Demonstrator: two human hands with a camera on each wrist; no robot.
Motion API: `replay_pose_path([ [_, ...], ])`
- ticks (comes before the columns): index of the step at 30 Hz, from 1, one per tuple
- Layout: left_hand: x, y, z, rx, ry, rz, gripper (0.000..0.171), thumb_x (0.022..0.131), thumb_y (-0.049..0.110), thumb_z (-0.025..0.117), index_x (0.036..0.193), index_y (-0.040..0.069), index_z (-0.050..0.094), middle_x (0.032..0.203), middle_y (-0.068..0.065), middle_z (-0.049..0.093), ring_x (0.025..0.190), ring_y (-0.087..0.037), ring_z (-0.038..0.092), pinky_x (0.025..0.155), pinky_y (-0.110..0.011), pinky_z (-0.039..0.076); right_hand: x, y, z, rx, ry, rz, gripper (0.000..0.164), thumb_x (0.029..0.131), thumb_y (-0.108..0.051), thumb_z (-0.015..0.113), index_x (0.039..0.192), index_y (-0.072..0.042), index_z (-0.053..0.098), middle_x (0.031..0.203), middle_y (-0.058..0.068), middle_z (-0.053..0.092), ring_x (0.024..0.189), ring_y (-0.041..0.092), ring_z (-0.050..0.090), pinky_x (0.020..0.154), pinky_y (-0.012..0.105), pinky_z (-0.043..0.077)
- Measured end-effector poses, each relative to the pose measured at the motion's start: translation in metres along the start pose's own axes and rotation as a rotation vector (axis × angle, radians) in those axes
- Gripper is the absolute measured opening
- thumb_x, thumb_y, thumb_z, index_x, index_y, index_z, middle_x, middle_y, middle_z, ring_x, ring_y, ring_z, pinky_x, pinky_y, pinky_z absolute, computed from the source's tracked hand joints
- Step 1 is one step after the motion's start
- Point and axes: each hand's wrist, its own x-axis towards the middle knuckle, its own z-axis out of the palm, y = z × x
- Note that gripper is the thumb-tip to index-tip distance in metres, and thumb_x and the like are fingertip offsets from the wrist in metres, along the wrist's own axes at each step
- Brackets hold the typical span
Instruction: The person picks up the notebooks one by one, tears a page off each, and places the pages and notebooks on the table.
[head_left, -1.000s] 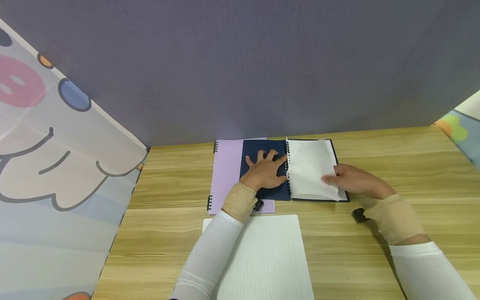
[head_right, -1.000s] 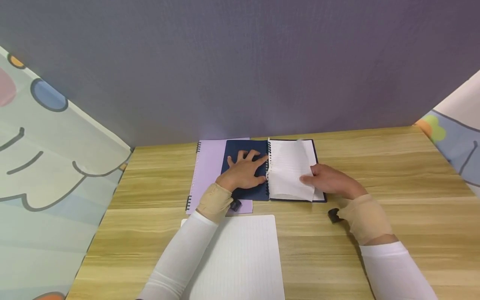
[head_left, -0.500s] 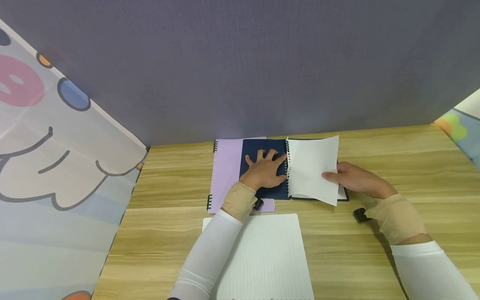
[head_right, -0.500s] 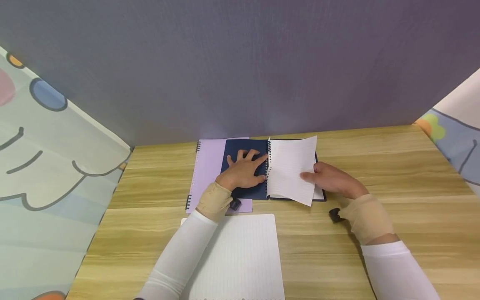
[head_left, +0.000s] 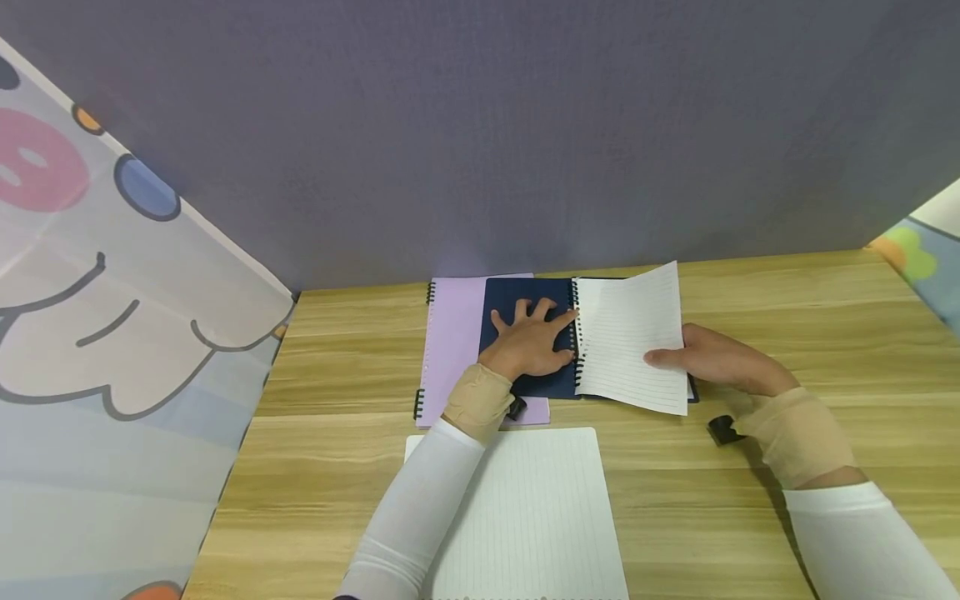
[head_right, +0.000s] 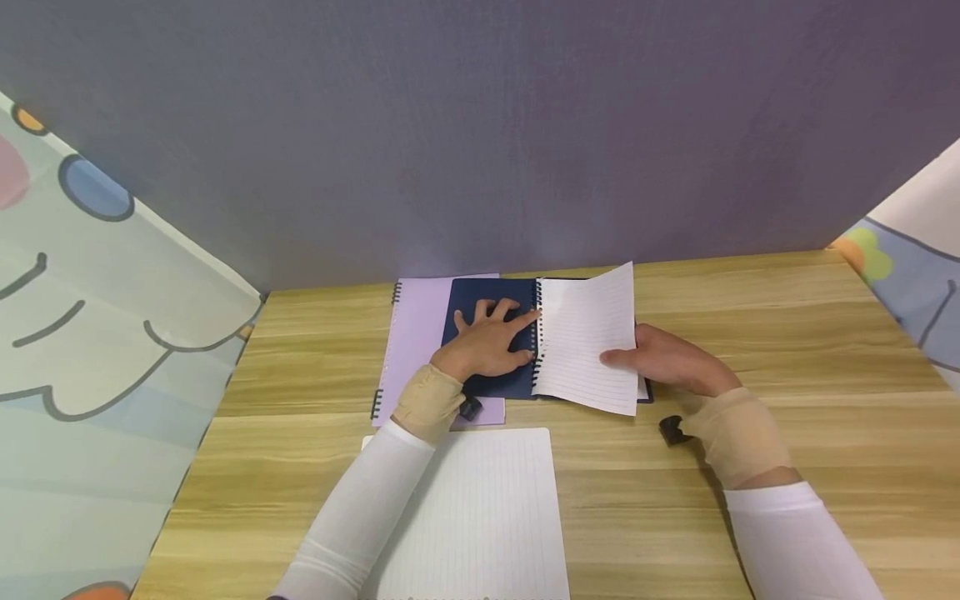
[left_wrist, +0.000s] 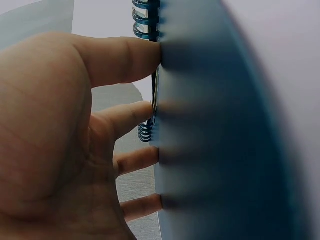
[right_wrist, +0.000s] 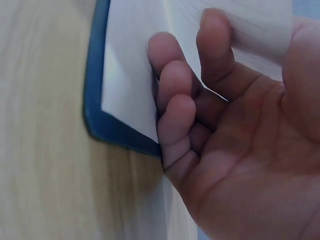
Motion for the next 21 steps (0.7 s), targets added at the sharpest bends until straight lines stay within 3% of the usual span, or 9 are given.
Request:
replay_pose_path([
  [4,0.0001,-0.0003,0.0006,-0.003,-0.001,-0.006,0.063,0.088,0.058,0.042,0.144,0.047,0.014,0.149,0.007,0.012,0.134,-0.03,0.008,0.091,-0.07,0.008,-0.0016,0.0001,-0.0006,-0.005,-0.024,-0.006,0.05,0.09,-0.035,0.055,0.129,-0.009,0.039,0.119,0.009,0.053,0.108,0.024,0.05,0.088,0.038,0.038],
  [15,-0.0005,0.0004,0.0021,-0.017,-0.025,-0.008,0.06,0.09,0.061,0.035,0.143,0.047,0.011,0.15,0.008,0.009,0.136,-0.032,0.003,0.091,-0.07,0.006,-0.0032,0.003,-0.0027,-0.062,-0.043,-0.013,0.052,0.087,-0.035,0.059,0.13,-0.01,0.04,0.117,0.006,0.055,0.106,0.024,0.052,0.087,0.039,0.038],
  [18,-0.0008,-0.0004,0.0021,-0.02,-0.028,-0.006,0.061,0.089,0.065,0.032,0.143,0.048,0.01,0.15,0.008,0.009,0.136,-0.032,0.003,0.092,-0.069,0.005,-0.004,0.0026,-0.0027,-0.056,-0.079,-0.035,0.045,0.09,-0.031,0.056,0.124,-0.006,0.042,0.102,0.012,0.058,0.086,0.023,0.056,0.073,0.038,0.044],
  [21,-0.0013,-0.0009,0.0015,-0.022,-0.029,-0.006,0.062,0.088,0.068,0.03,0.143,0.048,0.01,0.15,0.007,0.009,0.136,-0.033,0.002,0.092,-0.07,0.005,-0.0049,0.0009,-0.0021,-0.039,-0.121,0.003,0.037,0.09,-0.03,0.055,0.113,-0.002,0.048,0.078,0.014,0.056,0.06,0.02,0.052,0.053,0.033,0.042],
])
